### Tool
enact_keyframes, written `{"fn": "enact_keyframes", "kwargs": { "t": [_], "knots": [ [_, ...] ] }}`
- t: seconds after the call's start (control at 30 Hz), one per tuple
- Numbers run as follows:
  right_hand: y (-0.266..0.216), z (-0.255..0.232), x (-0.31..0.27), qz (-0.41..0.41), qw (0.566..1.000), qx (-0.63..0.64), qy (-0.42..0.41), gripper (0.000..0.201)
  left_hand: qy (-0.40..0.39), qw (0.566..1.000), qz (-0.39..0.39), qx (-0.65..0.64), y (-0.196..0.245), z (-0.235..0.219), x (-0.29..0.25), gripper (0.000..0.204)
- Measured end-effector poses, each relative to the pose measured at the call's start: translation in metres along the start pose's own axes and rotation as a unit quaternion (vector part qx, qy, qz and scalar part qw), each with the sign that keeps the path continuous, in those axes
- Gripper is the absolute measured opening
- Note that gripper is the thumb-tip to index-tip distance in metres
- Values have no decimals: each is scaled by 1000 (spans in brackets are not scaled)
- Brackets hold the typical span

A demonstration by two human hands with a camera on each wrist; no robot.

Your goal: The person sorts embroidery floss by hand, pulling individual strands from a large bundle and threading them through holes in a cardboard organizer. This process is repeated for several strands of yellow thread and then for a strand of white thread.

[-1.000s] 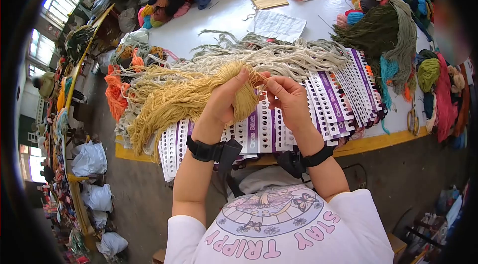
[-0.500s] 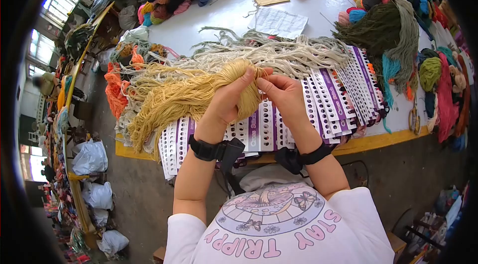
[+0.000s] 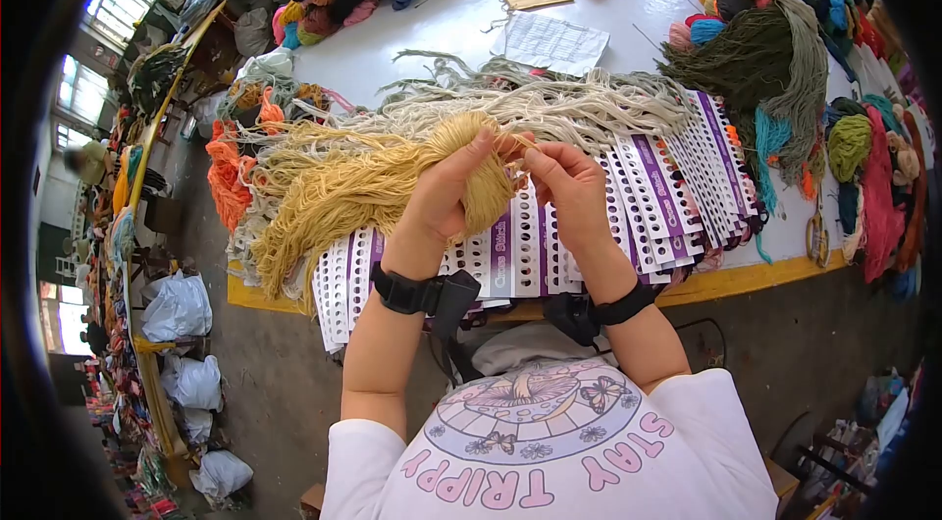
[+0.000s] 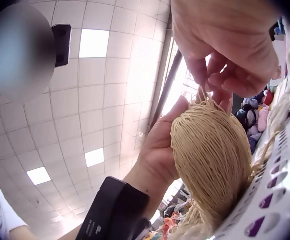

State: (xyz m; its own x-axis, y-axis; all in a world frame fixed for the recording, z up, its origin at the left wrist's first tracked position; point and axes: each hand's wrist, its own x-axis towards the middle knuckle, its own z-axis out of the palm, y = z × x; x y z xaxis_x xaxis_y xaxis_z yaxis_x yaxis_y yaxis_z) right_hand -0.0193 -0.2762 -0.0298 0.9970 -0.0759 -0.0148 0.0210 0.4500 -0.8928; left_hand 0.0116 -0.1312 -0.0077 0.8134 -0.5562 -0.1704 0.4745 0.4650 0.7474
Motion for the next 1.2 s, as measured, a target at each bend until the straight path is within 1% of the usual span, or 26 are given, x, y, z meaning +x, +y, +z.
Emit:
{"fn": "enact_keyframes", "kwargs": {
  "t": [0.07,0.17,0.27,0.37,0.43,0.5,0.53,0.57,0.63,0.67,0.77,0.83,0.87,0.9,0.93,0.97,1.03,1.07,1.1,1.13,1.17,1.2],
  "knots": [
    [2,-3,1,19,999,24,11,12,-9,1000,-1,4,0,-1,1,44],
    [-2,1,1,39,998,-40,2,13,-9,1000,-6,-1,-1,-2,-1,42],
    [-3,5,2,21,997,-69,-12,12,-3,1000,-8,-17,-3,-2,-1,38],
    [-3,6,3,21,998,-52,-17,12,2,1000,2,-16,-6,-4,-1,33],
    [0,8,1,8,1000,-19,-12,13,-4,1000,2,-25,-6,-3,-1,30],
    [3,9,0,2,1000,13,-8,14,20,1000,-4,-17,-5,0,-1,28],
    [4,10,0,4,1000,29,-7,15,33,999,-7,-13,-6,1,-2,27],
    [5,10,0,6,999,45,-6,15,29,1000,2,-12,-6,1,-2,27],
    [8,7,1,36,999,39,-1,15,22,1000,19,-10,-7,2,-1,26],
    [10,5,2,51,998,36,1,15,34,999,20,1,-7,2,-2,25],
    [19,3,2,32,999,43,8,12,64,997,33,38,-10,5,0,24],
    [17,2,2,57,997,50,8,11,77,993,54,67,-13,3,2,24],
    [15,1,2,69,996,54,9,11,97,990,65,83,-12,3,2,23],
    [13,0,2,87,992,93,14,9,117,985,76,97,-10,3,0,23],
    [9,-2,2,104,986,132,19,9,136,980,87,112,-8,1,-2,23],
    [4,-4,2,121,978,171,24,8,99,989,96,51,-5,-5,-2,24],
    [-9,-6,3,127,939,316,42,10,24,991,111,-71,5,-17,-5,27],
    [-13,-10,5,129,912,387,51,10,73,981,159,-87,10,-20,-7,30],
    [-14,-18,9,127,879,458,33,13,121,966,206,-101,21,-12,-12,32],
    [-19,-26,11,131,857,498,11,13,167,946,252,-115,30,-9,-16,34],
    [-27,-36,13,134,834,536,-12,14,62,944,238,-219,40,-28,-20,39],
    [-38,-58,16,130,823,551,-32,16,-44,922,218,-318,52,-57,-28,45]
  ]
}}
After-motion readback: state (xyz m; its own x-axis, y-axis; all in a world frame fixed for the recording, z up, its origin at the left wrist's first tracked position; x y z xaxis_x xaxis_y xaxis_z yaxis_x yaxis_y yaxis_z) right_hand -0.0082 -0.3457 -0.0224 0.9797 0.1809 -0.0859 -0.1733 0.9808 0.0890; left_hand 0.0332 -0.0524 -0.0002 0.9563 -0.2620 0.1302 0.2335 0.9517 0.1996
